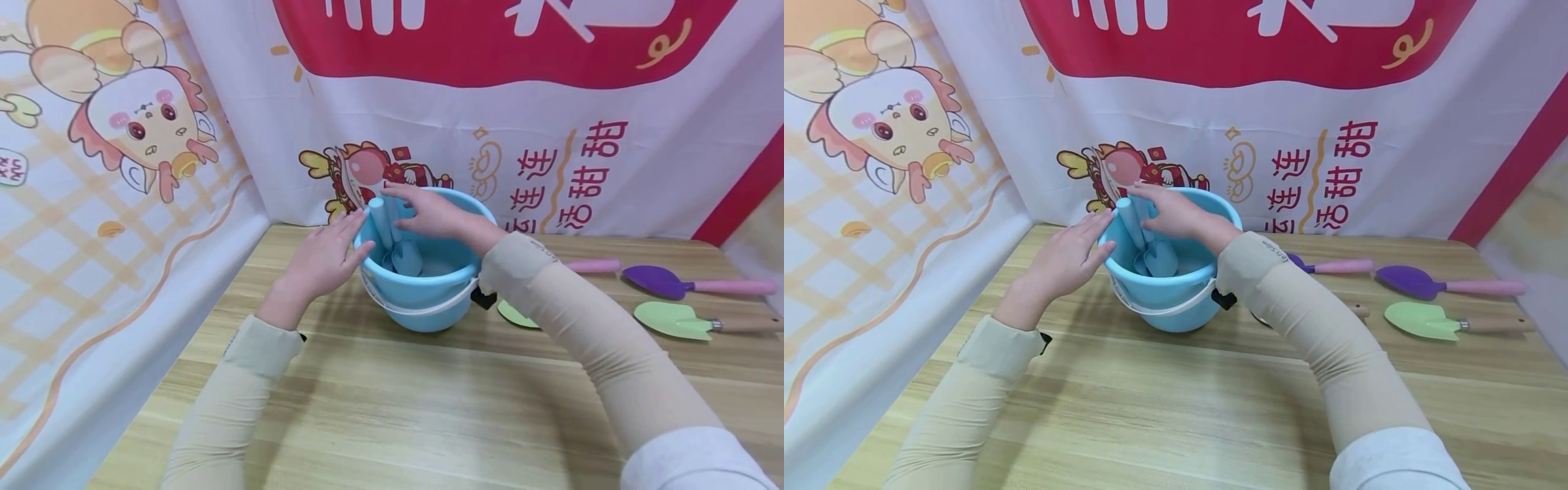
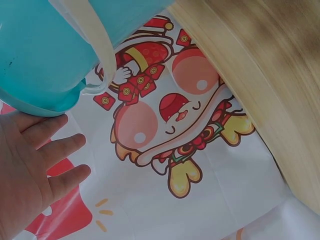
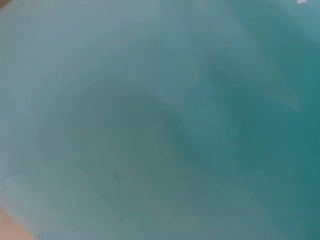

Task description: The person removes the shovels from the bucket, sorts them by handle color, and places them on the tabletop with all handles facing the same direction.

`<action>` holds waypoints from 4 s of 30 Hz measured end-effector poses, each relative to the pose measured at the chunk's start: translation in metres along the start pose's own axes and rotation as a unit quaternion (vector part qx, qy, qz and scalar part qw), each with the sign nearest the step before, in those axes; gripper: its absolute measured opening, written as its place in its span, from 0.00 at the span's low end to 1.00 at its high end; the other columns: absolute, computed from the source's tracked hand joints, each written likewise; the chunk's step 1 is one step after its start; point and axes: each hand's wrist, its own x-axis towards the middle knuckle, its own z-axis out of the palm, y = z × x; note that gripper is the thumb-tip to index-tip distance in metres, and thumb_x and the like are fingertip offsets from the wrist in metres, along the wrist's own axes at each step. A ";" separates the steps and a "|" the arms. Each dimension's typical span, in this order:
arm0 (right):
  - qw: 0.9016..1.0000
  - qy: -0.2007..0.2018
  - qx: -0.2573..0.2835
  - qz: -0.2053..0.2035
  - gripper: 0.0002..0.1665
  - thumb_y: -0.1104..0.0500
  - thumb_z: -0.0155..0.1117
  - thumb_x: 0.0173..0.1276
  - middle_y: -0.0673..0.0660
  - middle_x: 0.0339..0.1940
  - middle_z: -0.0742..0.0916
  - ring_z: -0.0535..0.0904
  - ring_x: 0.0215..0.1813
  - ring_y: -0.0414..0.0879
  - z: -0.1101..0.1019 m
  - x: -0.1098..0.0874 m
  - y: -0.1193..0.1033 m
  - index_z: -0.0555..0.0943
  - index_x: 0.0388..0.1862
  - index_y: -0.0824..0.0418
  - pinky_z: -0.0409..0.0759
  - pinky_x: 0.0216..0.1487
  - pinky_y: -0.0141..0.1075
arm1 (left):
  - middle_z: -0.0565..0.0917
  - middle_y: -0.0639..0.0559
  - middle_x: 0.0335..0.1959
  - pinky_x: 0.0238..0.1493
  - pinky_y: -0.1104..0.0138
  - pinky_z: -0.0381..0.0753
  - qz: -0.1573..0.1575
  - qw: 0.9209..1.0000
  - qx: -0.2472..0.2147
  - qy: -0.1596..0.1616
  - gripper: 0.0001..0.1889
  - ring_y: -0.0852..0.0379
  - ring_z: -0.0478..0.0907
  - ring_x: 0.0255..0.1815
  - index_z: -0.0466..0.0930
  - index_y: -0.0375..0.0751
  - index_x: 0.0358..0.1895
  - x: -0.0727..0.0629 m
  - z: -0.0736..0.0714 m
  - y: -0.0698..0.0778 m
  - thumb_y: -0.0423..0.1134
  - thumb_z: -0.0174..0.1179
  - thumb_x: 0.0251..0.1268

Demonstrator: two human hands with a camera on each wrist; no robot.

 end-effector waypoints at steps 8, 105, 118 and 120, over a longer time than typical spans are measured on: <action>0.998 0.053 0.011 0.008 0.32 0.60 0.63 0.77 0.56 0.76 0.73 0.75 0.71 0.57 0.000 -0.005 0.001 0.69 0.78 0.53 0.77 0.65 0.56 | 0.55 0.45 0.83 0.77 0.39 0.50 0.005 1.000 -0.001 0.000 0.38 0.40 0.47 0.83 0.51 0.42 0.83 0.000 0.000 0.000 0.61 0.42 0.81; 0.787 0.376 0.489 0.022 0.20 0.67 0.79 0.59 0.58 0.46 0.78 0.80 0.51 0.49 -0.073 -0.143 0.025 0.81 0.48 0.64 0.86 0.45 0.36 | 0.53 0.47 0.83 0.77 0.39 0.49 0.001 1.000 -0.013 0.002 0.37 0.41 0.45 0.83 0.50 0.44 0.84 0.001 -0.001 -0.010 0.59 0.44 0.81; 0.711 0.384 0.589 0.003 0.13 0.73 0.72 0.64 0.58 0.44 0.80 0.82 0.49 0.49 -0.085 -0.171 0.036 0.81 0.46 0.67 0.88 0.41 0.43 | 0.53 0.47 0.83 0.78 0.39 0.49 0.005 1.000 -0.012 0.003 0.37 0.41 0.44 0.83 0.50 0.43 0.84 0.001 -0.003 -0.010 0.58 0.44 0.82; 0.701 0.384 0.600 0.000 0.12 0.74 0.71 0.64 0.58 0.43 0.81 0.84 0.47 0.49 -0.086 -0.176 0.040 0.82 0.45 0.67 0.88 0.40 0.44 | 0.53 0.47 0.84 0.78 0.39 0.48 0.005 1.000 -0.013 0.003 0.37 0.41 0.44 0.83 0.50 0.43 0.84 0.001 -0.003 -0.010 0.58 0.44 0.82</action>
